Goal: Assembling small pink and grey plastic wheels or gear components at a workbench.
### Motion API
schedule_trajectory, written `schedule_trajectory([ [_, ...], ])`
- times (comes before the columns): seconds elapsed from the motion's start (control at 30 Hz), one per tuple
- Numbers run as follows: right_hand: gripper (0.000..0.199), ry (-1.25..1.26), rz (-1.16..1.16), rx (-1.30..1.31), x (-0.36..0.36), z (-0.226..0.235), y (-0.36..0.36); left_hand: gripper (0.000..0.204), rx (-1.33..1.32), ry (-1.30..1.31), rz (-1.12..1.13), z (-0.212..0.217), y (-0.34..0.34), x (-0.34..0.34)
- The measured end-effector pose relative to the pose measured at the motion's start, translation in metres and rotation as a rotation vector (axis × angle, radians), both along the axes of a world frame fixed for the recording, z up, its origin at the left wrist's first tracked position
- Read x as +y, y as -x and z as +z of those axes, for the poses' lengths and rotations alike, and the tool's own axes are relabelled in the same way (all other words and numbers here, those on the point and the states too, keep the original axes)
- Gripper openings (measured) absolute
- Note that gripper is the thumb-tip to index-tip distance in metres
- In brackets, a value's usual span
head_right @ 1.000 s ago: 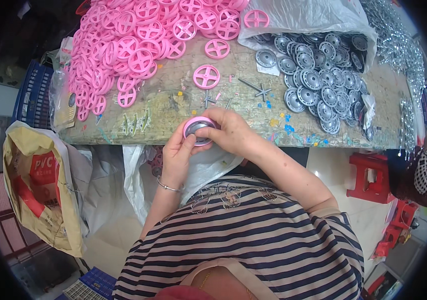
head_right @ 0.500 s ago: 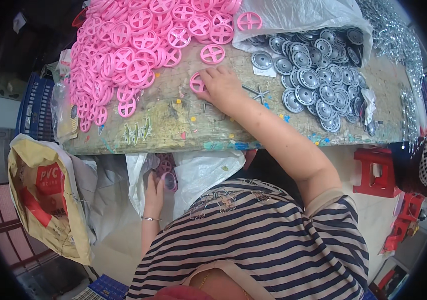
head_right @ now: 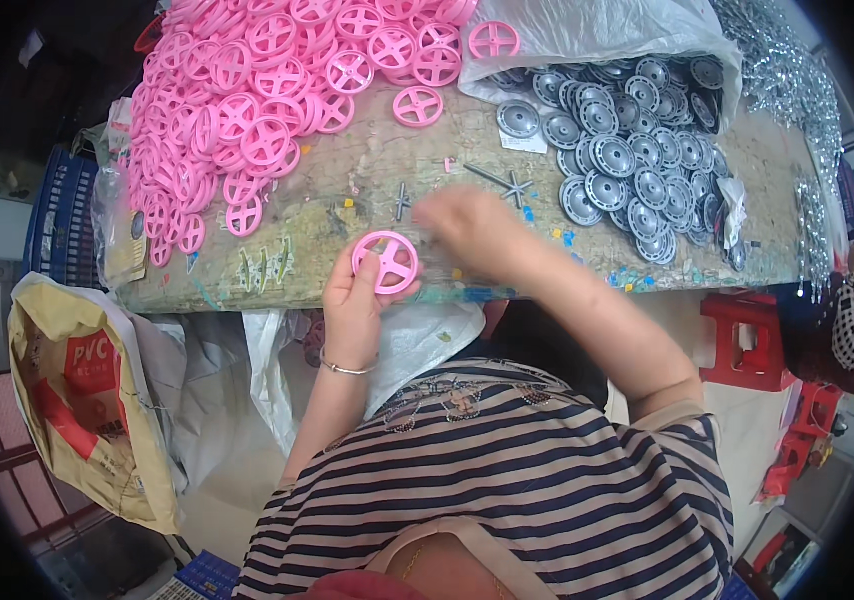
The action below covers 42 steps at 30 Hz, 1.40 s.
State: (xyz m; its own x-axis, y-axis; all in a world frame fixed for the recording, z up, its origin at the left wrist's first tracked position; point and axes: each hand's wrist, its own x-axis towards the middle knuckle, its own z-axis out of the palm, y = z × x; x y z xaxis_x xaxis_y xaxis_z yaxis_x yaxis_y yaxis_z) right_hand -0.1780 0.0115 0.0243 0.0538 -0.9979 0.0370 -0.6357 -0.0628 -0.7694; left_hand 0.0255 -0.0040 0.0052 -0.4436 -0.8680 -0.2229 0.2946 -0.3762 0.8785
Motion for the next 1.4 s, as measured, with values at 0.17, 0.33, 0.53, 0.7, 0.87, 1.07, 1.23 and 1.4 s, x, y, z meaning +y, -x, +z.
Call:
schedule_trajectory([
  [0.17, 0.039, 0.242, -0.472, 0.592, -0.046, -0.034, 0.13, 0.029, -0.091, -0.063, -0.033, -0.009, -0.008, -0.002],
  [0.33, 0.047, 0.054, -0.47, 0.605, -0.06, -0.032, 0.14, 0.035, 0.137, -0.201, -0.098, -0.006, -0.011, -0.004],
  [0.53, 0.039, -0.25, -0.374, -0.16, -0.043, 0.023, 0.069, 0.035, 0.062, -0.14, -0.067, -0.007, -0.011, -0.005],
  [0.7, 0.048, -0.007, -0.046, -0.269, 0.004, 0.008, -0.026, 0.039, 0.107, -0.092, -0.044, -0.002, 0.001, 0.0],
  [0.87, 0.045, 0.237, -0.154, -0.126, 0.013, -0.01, -0.041, 0.042, 0.124, -0.073, -0.099, -0.003, -0.004, 0.007],
  [1.07, 0.03, -0.264, -0.029, -0.433, 0.011, -0.007, -0.036, 0.043, 0.071, 0.063, -0.144, -0.006, -0.013, 0.01],
  [1.23, 0.024, -0.285, -0.086, -0.523, 0.019, -0.002, -0.054, 0.039, 0.039, 0.078, -0.146, 0.0, -0.026, 0.014],
  [1.4, 0.023, -0.133, 0.014, -0.444, 0.003, -0.005, -0.046, 0.035, -0.146, 0.103, 0.099, -0.006, -0.054, 0.025],
])
